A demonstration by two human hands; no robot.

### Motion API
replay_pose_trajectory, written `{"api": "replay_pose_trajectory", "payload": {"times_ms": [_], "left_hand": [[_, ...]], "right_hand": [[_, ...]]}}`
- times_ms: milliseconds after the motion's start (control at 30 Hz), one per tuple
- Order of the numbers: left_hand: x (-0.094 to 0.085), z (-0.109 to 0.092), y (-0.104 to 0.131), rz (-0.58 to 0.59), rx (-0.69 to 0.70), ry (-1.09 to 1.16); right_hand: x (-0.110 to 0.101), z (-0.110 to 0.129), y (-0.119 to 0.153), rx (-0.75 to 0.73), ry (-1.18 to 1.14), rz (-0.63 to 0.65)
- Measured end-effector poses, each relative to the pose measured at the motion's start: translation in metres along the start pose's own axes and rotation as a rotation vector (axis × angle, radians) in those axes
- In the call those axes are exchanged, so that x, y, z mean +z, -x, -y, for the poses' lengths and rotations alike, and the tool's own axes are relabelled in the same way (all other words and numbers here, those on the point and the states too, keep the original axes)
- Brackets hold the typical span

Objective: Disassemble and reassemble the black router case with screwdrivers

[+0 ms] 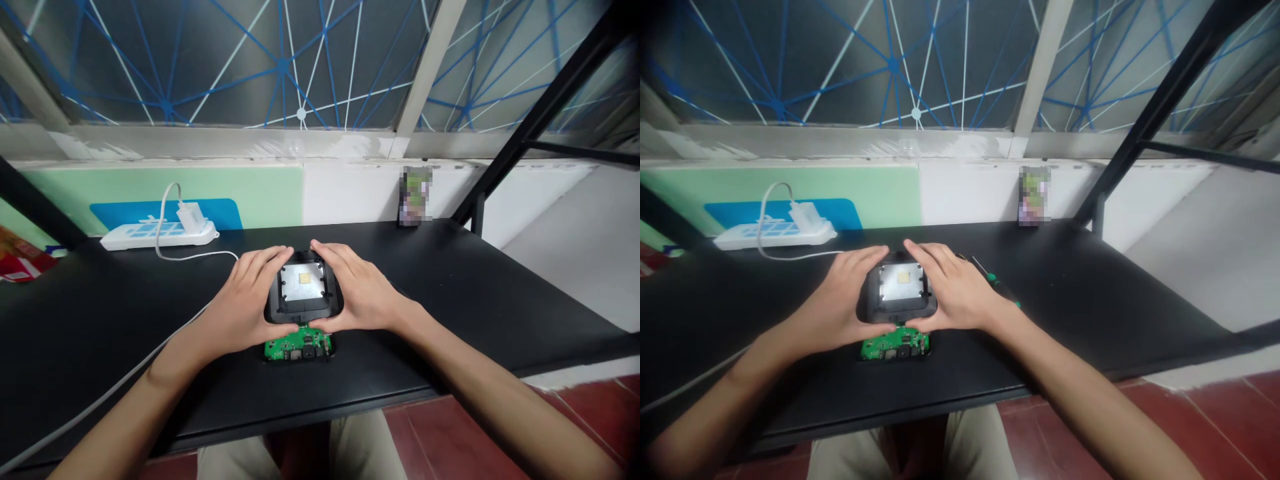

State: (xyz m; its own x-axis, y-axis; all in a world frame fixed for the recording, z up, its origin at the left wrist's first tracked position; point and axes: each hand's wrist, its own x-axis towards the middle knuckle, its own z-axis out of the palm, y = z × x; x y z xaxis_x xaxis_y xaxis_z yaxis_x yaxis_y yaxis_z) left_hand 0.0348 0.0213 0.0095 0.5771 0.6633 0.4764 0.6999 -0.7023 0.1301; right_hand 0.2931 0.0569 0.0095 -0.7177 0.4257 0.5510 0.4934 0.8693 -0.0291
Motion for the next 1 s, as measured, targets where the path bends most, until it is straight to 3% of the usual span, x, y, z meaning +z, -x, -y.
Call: {"api": "replay_pose_trajectory", "payload": {"times_ms": [333,1000], "left_hand": [[-0.001,0.002,0.0,-0.176,0.024,0.016],[0.0,0.013,0.003,-0.173,0.077,-0.031]], "right_hand": [[-0.003,0.0,0.0,0.016,-0.053,0.038],[0.002,-0.002,-0.001,0.074,-0.156,0.001]]}}
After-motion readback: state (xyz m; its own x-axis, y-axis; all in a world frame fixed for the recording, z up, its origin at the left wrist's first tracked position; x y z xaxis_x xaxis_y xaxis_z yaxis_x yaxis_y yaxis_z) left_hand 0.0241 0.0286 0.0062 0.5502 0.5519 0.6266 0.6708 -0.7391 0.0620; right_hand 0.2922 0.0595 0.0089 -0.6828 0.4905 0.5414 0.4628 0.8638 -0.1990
